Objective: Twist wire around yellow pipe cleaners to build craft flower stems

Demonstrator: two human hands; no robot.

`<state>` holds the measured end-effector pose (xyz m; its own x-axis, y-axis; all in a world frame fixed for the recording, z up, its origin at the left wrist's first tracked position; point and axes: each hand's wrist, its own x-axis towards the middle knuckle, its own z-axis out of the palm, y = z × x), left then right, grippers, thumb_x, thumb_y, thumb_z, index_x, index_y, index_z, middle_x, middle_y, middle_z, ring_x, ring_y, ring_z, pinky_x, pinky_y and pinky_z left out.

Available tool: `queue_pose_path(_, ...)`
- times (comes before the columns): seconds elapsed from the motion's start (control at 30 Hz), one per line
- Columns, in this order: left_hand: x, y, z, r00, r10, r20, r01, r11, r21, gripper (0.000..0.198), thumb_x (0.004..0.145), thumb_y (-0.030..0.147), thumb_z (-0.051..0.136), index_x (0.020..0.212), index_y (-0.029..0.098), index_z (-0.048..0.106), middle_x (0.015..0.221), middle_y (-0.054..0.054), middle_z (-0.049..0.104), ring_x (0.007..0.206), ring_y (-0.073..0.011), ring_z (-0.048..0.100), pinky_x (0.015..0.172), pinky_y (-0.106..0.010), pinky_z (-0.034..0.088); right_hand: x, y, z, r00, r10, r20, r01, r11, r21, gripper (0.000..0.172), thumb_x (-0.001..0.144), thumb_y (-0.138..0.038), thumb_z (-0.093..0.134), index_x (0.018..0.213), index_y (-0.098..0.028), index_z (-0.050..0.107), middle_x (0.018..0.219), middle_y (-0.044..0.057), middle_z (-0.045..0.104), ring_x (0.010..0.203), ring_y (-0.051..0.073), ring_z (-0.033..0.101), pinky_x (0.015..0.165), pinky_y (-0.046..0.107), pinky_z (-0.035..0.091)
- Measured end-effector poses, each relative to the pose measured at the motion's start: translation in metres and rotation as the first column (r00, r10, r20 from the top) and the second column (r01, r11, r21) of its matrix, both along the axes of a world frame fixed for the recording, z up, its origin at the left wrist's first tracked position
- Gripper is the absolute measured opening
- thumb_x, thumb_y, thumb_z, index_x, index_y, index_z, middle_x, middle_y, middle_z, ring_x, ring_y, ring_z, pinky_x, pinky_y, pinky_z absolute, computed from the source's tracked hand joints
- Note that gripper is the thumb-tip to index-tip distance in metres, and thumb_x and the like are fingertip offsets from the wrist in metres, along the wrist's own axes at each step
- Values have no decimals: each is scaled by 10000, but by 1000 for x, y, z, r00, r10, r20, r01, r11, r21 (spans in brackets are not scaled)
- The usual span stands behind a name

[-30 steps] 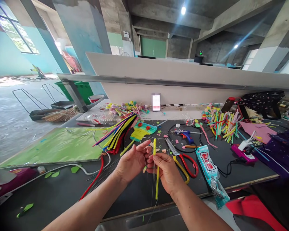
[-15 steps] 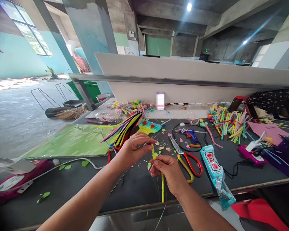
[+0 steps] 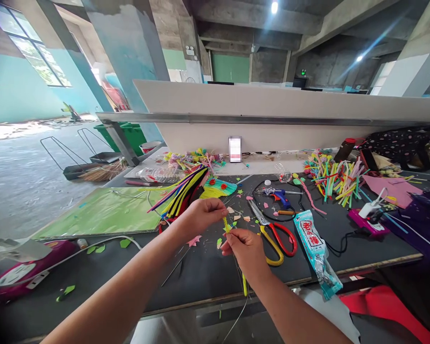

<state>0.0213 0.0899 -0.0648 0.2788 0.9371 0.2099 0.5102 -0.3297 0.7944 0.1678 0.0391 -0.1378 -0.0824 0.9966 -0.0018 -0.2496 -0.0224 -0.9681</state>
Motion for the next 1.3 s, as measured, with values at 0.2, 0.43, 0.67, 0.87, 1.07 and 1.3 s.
queue_pose_path(0.2,-10,1,5,979,-153,136,163,985,-64,255,748,361,596,862,169,719,646,-9,612,566,-123,511,531,-221,388,6,0,9,992,113,-51,-116,992,-54,305,661,-450,738,723,-152,716,595,32,684,493,124,600,540,265,513)
queue_pose_path(0.43,-1,-2,10,985,-171,-7,171,981,88,210,781,306,566,829,172,719,706,-15,663,639,-130,561,575,-199,412,5,-1,8,985,153,-82,-160,984,-81,317,666,-443,739,738,-136,717,594,41,686,501,126,607,532,260,515)
queue_pose_path(0.67,12,-3,-2,998,-45,46,45,999,2,215,808,326,516,746,161,640,577,22,568,507,-96,528,495,-180,416,4,-4,10,984,108,-142,-126,984,-129,310,640,-419,762,734,-129,701,617,48,695,491,128,614,516,256,526)
queue_pose_path(0.87,-7,4,16,918,-138,371,269,905,-329,354,796,478,553,896,142,607,847,-62,654,642,-145,640,621,-281,538,9,-7,12,972,161,-173,-185,974,-129,306,673,-406,748,771,-120,700,612,54,695,490,127,626,522,244,522)
queue_pose_path(1.07,-10,-1,22,931,-127,341,261,887,-380,275,744,396,646,820,135,604,673,-35,655,642,-159,663,625,-269,541,9,-9,10,982,126,-141,-141,985,-103,307,683,-416,743,785,-130,700,627,43,694,511,125,633,542,248,534)
queue_pose_path(1.3,12,-11,11,982,27,189,28,959,-282,125,787,239,535,693,169,578,550,9,633,520,-130,626,524,-233,526,1,-16,8,990,4,-144,-18,995,-98,325,652,-433,757,768,-136,697,606,31,683,520,125,623,546,263,551)
